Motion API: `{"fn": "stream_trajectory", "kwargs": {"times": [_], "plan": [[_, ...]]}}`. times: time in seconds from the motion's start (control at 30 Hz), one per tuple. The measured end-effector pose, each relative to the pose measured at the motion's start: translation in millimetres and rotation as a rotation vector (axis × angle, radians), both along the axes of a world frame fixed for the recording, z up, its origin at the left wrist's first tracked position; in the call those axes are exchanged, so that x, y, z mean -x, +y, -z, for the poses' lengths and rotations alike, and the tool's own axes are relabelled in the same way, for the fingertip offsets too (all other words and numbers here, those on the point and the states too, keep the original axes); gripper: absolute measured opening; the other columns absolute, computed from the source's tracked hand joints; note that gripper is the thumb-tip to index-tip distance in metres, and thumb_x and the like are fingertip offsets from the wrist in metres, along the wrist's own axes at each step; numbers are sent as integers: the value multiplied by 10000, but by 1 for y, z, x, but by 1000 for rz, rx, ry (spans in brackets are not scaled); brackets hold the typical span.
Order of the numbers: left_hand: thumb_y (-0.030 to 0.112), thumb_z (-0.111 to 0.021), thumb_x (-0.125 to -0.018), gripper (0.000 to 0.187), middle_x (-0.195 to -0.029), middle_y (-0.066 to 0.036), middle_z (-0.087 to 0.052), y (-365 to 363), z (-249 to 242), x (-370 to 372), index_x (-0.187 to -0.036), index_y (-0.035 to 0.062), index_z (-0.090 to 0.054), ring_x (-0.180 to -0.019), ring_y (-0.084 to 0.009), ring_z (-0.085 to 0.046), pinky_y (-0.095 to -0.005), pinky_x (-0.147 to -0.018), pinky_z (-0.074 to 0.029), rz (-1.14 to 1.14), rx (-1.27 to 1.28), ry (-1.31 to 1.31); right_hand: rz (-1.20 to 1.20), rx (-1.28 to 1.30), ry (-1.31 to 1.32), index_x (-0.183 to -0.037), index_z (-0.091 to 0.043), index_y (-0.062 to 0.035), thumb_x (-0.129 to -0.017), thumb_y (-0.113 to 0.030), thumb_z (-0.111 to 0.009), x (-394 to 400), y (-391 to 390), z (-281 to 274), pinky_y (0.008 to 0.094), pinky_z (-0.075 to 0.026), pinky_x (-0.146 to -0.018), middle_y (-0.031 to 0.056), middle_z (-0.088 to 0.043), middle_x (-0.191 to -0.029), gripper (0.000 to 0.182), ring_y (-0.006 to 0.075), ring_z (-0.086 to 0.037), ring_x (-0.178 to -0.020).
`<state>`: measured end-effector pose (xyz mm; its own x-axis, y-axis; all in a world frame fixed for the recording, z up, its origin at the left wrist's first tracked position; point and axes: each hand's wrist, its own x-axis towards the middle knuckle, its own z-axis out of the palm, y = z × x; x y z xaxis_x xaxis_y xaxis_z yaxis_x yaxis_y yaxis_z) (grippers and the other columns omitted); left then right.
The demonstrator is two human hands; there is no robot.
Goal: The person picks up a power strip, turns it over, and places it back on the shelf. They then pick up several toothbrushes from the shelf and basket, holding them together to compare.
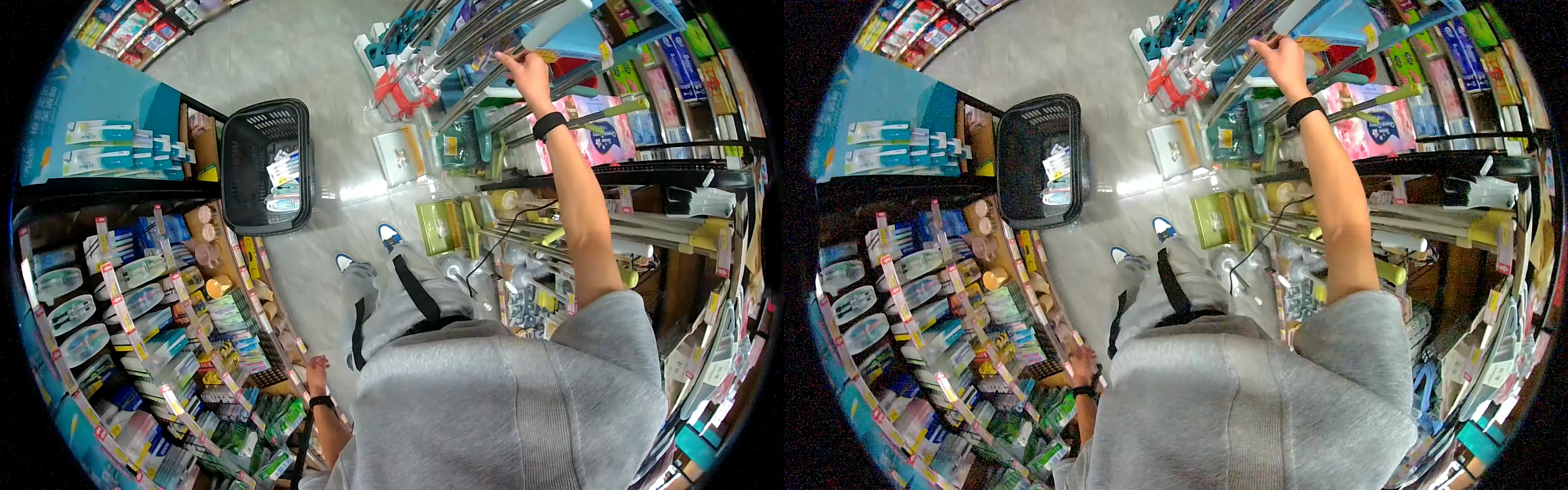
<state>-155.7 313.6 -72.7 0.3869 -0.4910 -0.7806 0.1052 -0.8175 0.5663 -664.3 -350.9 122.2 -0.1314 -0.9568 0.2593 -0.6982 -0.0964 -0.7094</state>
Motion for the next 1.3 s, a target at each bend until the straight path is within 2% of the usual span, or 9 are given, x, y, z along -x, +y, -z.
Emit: {"fn": "stream_trajectory", "kwargs": {"times": [0.37, 0.5, 0.6, 0.73, 0.9, 0.93, 1.07, 1.13, 1.3], "plan": [[295, -538, -863, 299, -878, -54, -612, 41, 10, -29, -1040, 54, -539, -752, -135, -581, -251, -595, -422, -281, -97, 281, 150, 11, 148, -721, -601, 13, -720, -448, -676, 40, -15, -4, 384, -466, -631, 178, -613, -639, 467, 328, -614, -654], [288, -528, -873, 274, -900, -48, -607, 2, -15, -13, -1025, 60, -535, -753, -129, -578, -245, -611, -418, -180, -192, 47, 160, 6, 203, -802, -611, 64, -730, -332, -710, 44, -21, 5, 267, -505, -554, 111, -625, -686, 414, 136, -621, -598], [281, -521, -877, 269, -928, -51, -607, -3, -14, -11, -1025, 57, -532, -774, -141, -581, -264, -644, -423, -163, -196, 44, 176, -57, 248, -747, -606, 20, -694, -502, -678, 53, -21, 31, 406, -460, -639, 197, -611, -670, 529, 351, -605, -683], [277, -525, -875, 272, -945, -63, -612, -9, -10, -4, -1034, 57, -534, -829, -165, -583, -309, -705, -430, -148, -212, 23, 207, -45, 68, -760, -592, 14, -703, -484, -680, 48, -17, 41, 401, -452, -623, 194, -603, -664, 509, 350, -596, -664], [311, -532, -872, 282, -879, -60, -636, -8, -24, 9, -1022, 74, -557, -689, -123, -587, -240, -531, -425, -133, -140, -13, 101, 100, 68, -813, -600, -30, -728, -433, -671, 21, -18, 36, 402, -451, -653, 170, -623, -739, 418, 359, -587, -728], [294, -529, -867, 278, -897, -59, -629, -4, -23, 7, -1030, 70, -553, -740, -139, -585, -264, -593, -428, -143, -149, 11, 58, 173, 129, -746, -568, -2, -720, -439, -684, 15, -24, 38, 314, -456, -543, 100, -609, -633, 453, 187, -589, -514], [264, -521, -856, 266, -914, -46, -615, 5, -27, 11, -1041, 75, -544, -821, -154, -579, -295, -684, -425, -197, -173, 48, 96, 81, 151, -788, -597, -30, -729, -410, -677, 6, -49, 47, 298, -450, -622, 76, -632, -731, 392, 152, -587, -663], [266, -520, -854, 256, -898, -38, -614, 16, -22, 7, -1034, 84, -544, -802, -140, -578, -280, -654, -416, -270, -129, 155, 171, 174, 22, -812, -547, 8, -737, -318, -664, -20, -32, 26, 407, -432, -653, 167, -581, -704, 354, 330, -569, -700], [254, -519, -845, 248, -886, -34, -614, 51, -3, 4, -1026, 87, -538, -781, -141, -581, -272, -621, -404, -296, -98, 251, 193, 101, -35, -829, -548, 3, -741, -300, -667, -15, -41, 20, 385, -432, -634, 145, -580, -700, 338, 301, -561, -668]]}}
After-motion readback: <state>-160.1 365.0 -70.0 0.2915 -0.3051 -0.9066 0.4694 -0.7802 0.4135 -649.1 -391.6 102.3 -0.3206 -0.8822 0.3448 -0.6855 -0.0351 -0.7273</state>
